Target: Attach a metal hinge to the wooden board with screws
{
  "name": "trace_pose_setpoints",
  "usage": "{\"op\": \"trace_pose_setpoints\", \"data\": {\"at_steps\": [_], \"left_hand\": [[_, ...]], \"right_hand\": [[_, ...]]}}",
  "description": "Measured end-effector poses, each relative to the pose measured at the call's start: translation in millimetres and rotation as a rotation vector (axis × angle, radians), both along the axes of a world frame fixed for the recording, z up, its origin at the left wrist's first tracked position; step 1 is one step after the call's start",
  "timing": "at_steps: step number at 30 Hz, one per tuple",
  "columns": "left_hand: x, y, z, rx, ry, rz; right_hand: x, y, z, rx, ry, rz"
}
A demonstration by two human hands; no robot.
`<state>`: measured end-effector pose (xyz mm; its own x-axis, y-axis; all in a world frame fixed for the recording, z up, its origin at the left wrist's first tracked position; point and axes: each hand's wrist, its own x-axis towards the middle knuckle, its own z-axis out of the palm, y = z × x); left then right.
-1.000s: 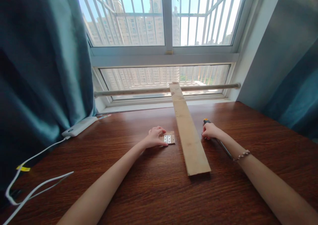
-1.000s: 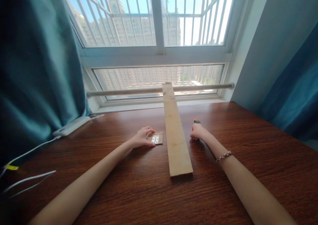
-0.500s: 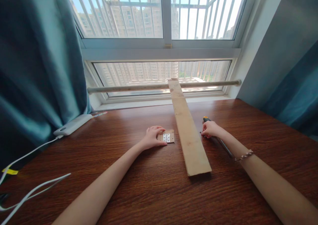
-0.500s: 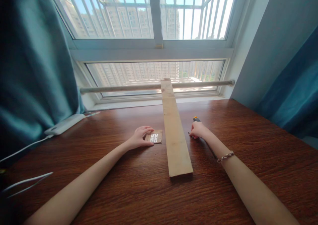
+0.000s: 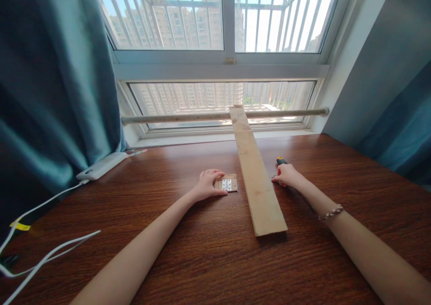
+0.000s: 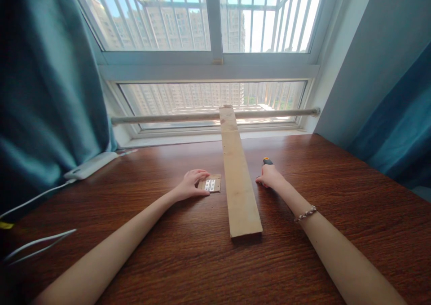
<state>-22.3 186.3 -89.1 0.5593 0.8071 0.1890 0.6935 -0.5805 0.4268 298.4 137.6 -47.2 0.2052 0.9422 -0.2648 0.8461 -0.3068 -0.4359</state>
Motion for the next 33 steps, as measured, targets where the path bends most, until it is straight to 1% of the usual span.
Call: {"op": "trace_pose_setpoints", "data": {"at_steps": [4,14,16,18,20,23,25,26,28,30,32,33], "left_hand": [[-0.3,0.9,-1.0,-0.001,0.001,0.004],[-0.3,-0.6,-2.1,0.009,0.005,0.008],[-0.3,-2.2,-1.1,0.006,-0.004,0.004],[-0.3,-3.6,0.4,0.013,-0.016,-0.014],[-0.1,-4.9,2.0,0.026,-0.029,-0.036],[0.8,-6.1,3.9,0.033,-0.05,-0.052],[1.6,-6.8,4.7,0.028,-0.059,-0.055],[2.0,-7.0,5.0,0.025,-0.062,-0.054],[2.6,-7.5,5.2,0.023,-0.07,-0.04],[2.7,-7.8,5.4,0.02,-0.078,-0.022],[2.2,-8.1,6.0,0.02,-0.095,-0.016],[1.8,-8.3,6.7,0.021,-0.107,-0.021]], "right_hand": [[0.5,-0.7,0.3,-0.008,-0.025,0.012],[9.9,6.5,-8.1,0.001,-0.103,0.046],[10.8,6.2,-5.3,0.002,-0.121,0.048],[10.5,3.9,2.1,0.032,-0.157,0.052],[6.3,-1.9,14.0,0.129,-0.219,0.06],[-14.6,-20.5,34.0,0.396,-0.256,0.141],[-39.4,-38.7,42.0,0.531,-0.165,0.256],[-54.0,-48.4,42.9,0.554,-0.099,0.319],[-84.0,-65.7,38.2,0.548,0.027,0.462],[-110.6,-76.0,27.1,0.509,0.088,0.614],[-129.6,-76.8,15.0,0.494,0.073,0.699],[-135.7,-73.9,10.2,0.507,0.064,0.701]]}}
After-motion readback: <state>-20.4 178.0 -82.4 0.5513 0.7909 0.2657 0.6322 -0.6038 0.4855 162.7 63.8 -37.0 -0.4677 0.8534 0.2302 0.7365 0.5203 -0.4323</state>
